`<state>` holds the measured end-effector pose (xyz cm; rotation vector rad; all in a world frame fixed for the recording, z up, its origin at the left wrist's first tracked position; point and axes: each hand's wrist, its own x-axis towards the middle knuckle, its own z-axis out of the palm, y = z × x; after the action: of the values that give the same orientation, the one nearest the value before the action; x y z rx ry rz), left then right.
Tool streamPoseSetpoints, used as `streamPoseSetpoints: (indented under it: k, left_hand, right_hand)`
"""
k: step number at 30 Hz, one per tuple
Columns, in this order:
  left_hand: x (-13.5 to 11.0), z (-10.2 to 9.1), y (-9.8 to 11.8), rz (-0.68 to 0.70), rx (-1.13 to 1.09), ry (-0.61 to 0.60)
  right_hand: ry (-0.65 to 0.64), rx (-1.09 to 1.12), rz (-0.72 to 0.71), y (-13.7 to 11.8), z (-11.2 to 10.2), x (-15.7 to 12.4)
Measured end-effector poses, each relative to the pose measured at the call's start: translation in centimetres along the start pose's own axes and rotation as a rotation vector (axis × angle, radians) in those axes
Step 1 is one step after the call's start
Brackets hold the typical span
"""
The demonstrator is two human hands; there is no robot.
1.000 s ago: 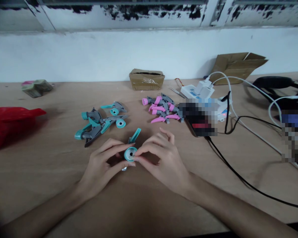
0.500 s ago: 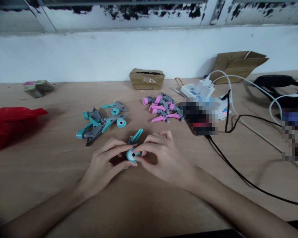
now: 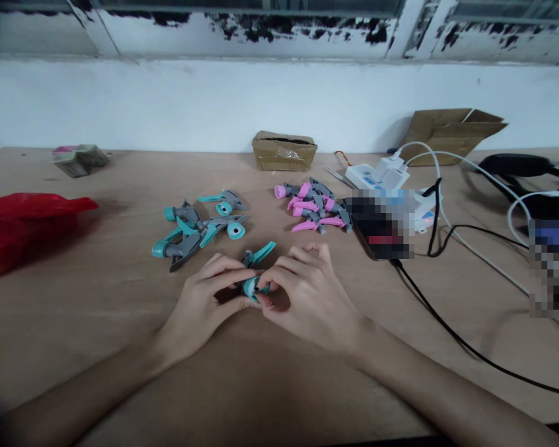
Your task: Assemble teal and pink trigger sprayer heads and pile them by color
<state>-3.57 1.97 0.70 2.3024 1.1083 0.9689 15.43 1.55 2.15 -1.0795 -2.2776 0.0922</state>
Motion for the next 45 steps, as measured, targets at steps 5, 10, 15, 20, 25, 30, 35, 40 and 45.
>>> streamPoseSetpoints:
  k: [5,10,15,20,25,30,35,40,45]
  left_hand:
    - [-0.1,-0.1,0.0,0.01,-0.001,-0.013]
    - [0.0,-0.1,-0.1,0.028,0.008,-0.019]
    - [0.1,0.0,-0.2,0.04,-0.023,-0.004]
    - [0.1,-0.1,-0.1,0.013,-0.026,-0.024]
    - [0.2,-0.2,-0.2,-0.009,-0.037,-0.045]
    - [0.5,-0.4,-0.6,-0.018,-0.044,-0.081]
    - [0.5,-0.4,-0.7,-0.044,-0.07,-0.044]
    - [0.4,-0.2,-0.8,-0.066,-0.043,0.019]
    - [0.1,-0.1,-0.5,-0.019,0.005,0.03]
  right_hand:
    - [0.008,-0.099,-0.008,-0.6,-0.1,-0.2]
    - [0.024,-0.106,-0.045,-0.5,0.0,-0.2]
    - [0.024,-0.084,-0.075,-0.1,0.1,-0.1]
    - [0.019,-0.119,-0.104,-0.2,0.0,-0.2]
    - [-0.006,-0.176,-0.25,0.3,-0.1,0.1]
    - [-0.029,-0.15,-0.353,1.3,-0.4,0.7]
    - [-0.015,-0.106,-0.26,1.0,-0.3,0.9]
    - [-0.071,0.034,0.042,0.4,0.4,0.9]
    - [-0.067,0.056,0.137,-0.1,0.3,0.7]
